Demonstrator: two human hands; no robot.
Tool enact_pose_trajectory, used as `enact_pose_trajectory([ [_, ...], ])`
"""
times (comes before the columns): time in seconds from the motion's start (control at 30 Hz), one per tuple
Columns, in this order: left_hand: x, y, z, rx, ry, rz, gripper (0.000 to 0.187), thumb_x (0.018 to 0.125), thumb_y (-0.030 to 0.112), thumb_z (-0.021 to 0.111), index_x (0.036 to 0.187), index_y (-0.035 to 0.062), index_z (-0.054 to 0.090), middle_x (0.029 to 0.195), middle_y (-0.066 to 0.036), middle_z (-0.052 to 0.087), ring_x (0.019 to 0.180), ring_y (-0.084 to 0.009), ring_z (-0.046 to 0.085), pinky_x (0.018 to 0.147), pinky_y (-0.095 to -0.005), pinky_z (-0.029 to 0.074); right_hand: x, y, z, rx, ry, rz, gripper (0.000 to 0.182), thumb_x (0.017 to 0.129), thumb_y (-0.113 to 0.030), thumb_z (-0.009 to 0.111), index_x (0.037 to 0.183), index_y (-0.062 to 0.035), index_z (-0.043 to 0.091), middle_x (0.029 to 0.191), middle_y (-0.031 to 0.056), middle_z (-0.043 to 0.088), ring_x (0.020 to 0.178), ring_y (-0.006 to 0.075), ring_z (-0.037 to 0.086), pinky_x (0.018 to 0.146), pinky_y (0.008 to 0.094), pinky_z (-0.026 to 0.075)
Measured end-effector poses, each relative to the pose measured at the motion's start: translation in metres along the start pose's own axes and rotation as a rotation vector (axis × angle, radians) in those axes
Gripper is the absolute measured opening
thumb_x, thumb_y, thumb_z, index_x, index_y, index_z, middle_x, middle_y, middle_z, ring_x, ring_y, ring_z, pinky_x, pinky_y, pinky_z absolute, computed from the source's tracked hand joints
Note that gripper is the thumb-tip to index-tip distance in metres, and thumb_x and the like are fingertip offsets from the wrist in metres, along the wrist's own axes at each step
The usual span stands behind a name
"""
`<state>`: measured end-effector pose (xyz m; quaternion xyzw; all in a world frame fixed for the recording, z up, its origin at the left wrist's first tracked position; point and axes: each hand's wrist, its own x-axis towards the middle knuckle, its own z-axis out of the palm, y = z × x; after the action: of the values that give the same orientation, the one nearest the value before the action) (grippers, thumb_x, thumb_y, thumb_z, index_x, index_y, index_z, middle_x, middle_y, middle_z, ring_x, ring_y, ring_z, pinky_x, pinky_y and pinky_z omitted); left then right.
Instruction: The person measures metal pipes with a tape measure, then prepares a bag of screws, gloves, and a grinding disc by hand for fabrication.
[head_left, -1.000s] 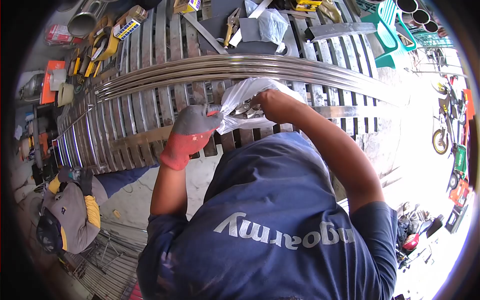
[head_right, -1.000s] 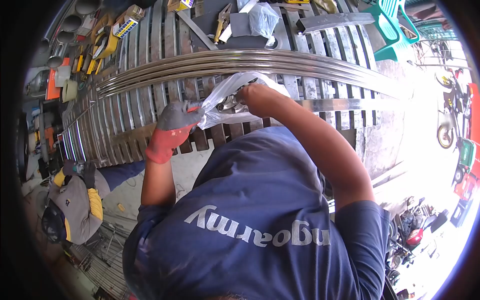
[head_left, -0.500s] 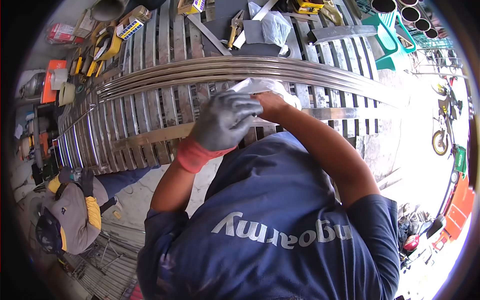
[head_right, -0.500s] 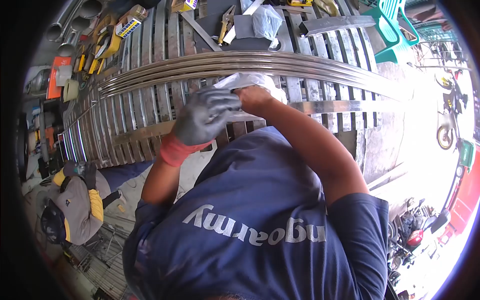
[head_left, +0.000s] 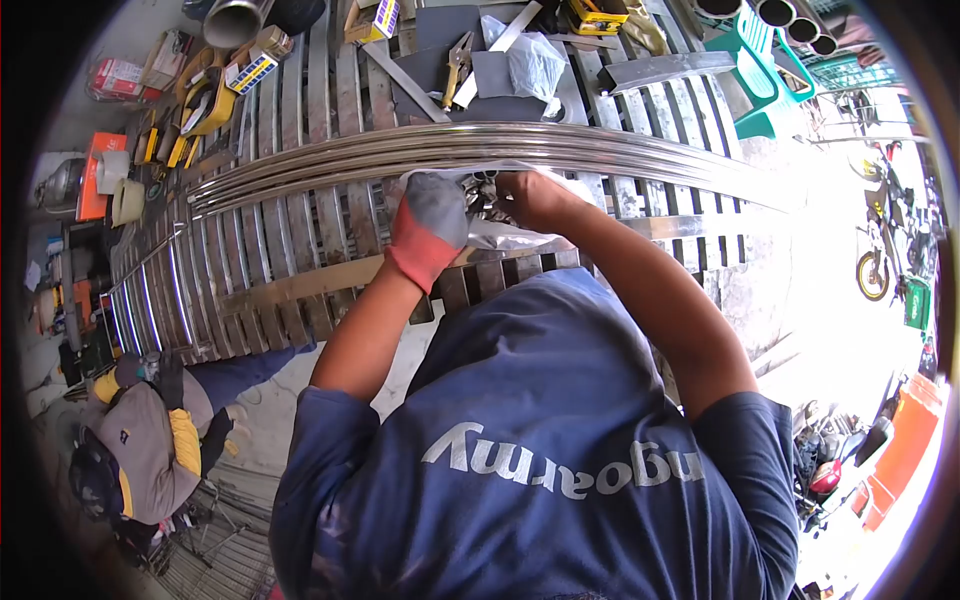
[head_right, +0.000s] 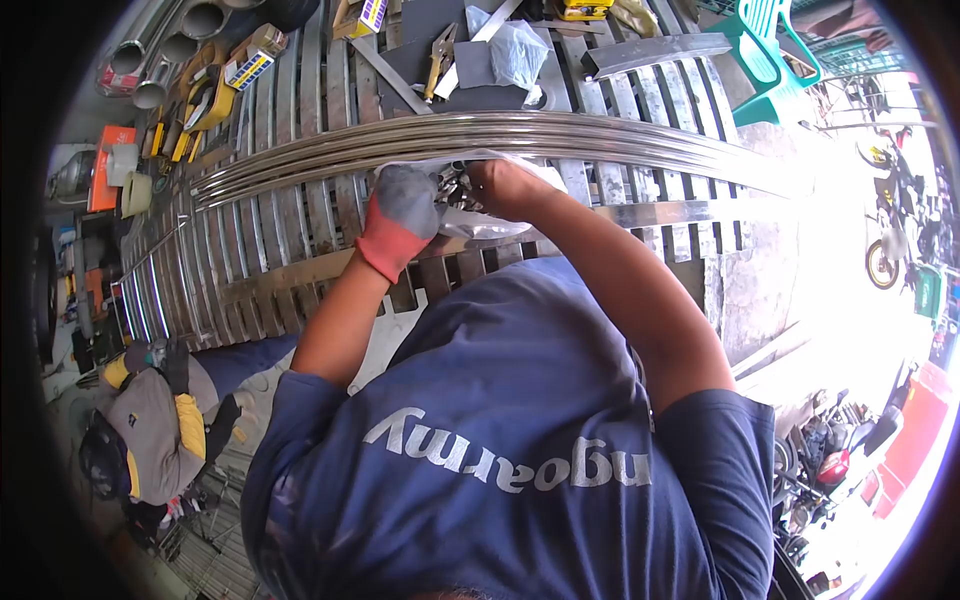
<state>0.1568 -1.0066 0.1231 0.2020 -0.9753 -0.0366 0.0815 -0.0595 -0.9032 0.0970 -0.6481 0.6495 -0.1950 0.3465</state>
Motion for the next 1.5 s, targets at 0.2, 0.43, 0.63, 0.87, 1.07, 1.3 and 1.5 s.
enact_pose_trajectory([
  [0.2,-0.007,0.013,-0.036,-0.140,0.063,-0.004,0.028,0.094,0.028,0.076,0.078,0.0052,0.079,0.076,-0.020,0.073,0.079,-0.0388,0.071,0.083,-0.0522,0.053,-0.004,-0.011,-0.017,-0.023,0.052,0.040,0.039,0.100,-0.016,0.063,0.135,0.0012,0.066,0.114,0.0329,0.076,0.112,0.0500,0.073,0.095,0.0557,0.059],
  [0.43,-0.022,0.024,-0.057,-0.116,0.037,-0.049,0.026,0.097,0.028,0.076,0.108,0.0049,0.082,0.098,-0.017,0.079,0.101,-0.0370,0.073,0.097,-0.0495,0.054,-0.004,0.005,-0.006,0.050,0.162,-0.042,0.041,0.104,-0.014,0.060,0.140,0.0048,0.060,0.119,0.0370,0.073,0.114,0.0545,0.070,0.096,0.0591,0.057],
  [0.63,-0.025,0.028,-0.060,-0.152,0.035,-0.004,0.024,0.096,0.028,0.078,0.111,0.0099,0.083,0.091,-0.012,0.079,0.094,-0.0322,0.074,0.093,-0.0486,0.055,-0.011,-0.016,-0.015,-0.205,-0.021,0.013,0.045,0.099,-0.004,0.050,0.141,0.0121,0.048,0.089,0.0286,0.075,0.088,0.0484,0.075,0.076,0.0545,0.059],
  [0.87,-0.018,0.032,-0.082,-0.105,0.261,-0.005,0.031,0.096,0.022,0.078,0.124,0.0090,0.081,0.115,-0.010,0.078,0.110,-0.0320,0.070,0.102,-0.0489,0.053,-0.032,-0.054,-0.055,-0.045,-0.170,-0.026,0.037,0.095,-0.004,0.057,0.130,0.0052,0.065,0.101,0.0317,0.076,0.099,0.0487,0.075,0.084,0.0550,0.058],
  [1.07,-0.003,0.013,-0.108,-0.192,0.510,-0.080,0.056,0.094,0.016,0.080,0.148,0.0088,0.068,0.149,-0.011,0.067,0.137,-0.0356,0.059,0.120,-0.0505,0.044,-0.062,-0.065,-0.093,0.296,-0.026,-0.195,0.023,0.103,-0.016,0.067,0.117,0.0005,0.074,0.091,0.0177,0.078,0.084,0.0334,0.075,0.082,0.0439,0.059],
  [1.3,-0.004,0.003,-0.093,-0.186,0.452,-0.216,0.065,0.094,0.016,0.079,0.155,0.0050,0.062,0.153,-0.018,0.065,0.139,-0.0413,0.060,0.121,-0.0526,0.044,-0.044,0.011,-0.159,0.363,0.226,0.059,0.029,0.107,-0.027,0.076,0.103,0.0018,0.073,0.085,0.0035,0.069,0.076,0.0128,0.063,0.069,0.0345,0.052],
  [1.5,-0.009,-0.011,-0.068,-0.153,0.387,-0.355,0.063,0.095,0.024,0.079,0.152,0.0026,0.063,0.150,-0.023,0.066,0.137,-0.0425,0.062,0.119,-0.0534,0.047,0.020,0.140,-0.193,0.391,0.438,0.564,0.037,0.102,-0.035,0.075,0.107,0.0013,0.080,0.094,0.0136,0.079,0.085,0.0265,0.074,0.078,0.0450,0.058],
])
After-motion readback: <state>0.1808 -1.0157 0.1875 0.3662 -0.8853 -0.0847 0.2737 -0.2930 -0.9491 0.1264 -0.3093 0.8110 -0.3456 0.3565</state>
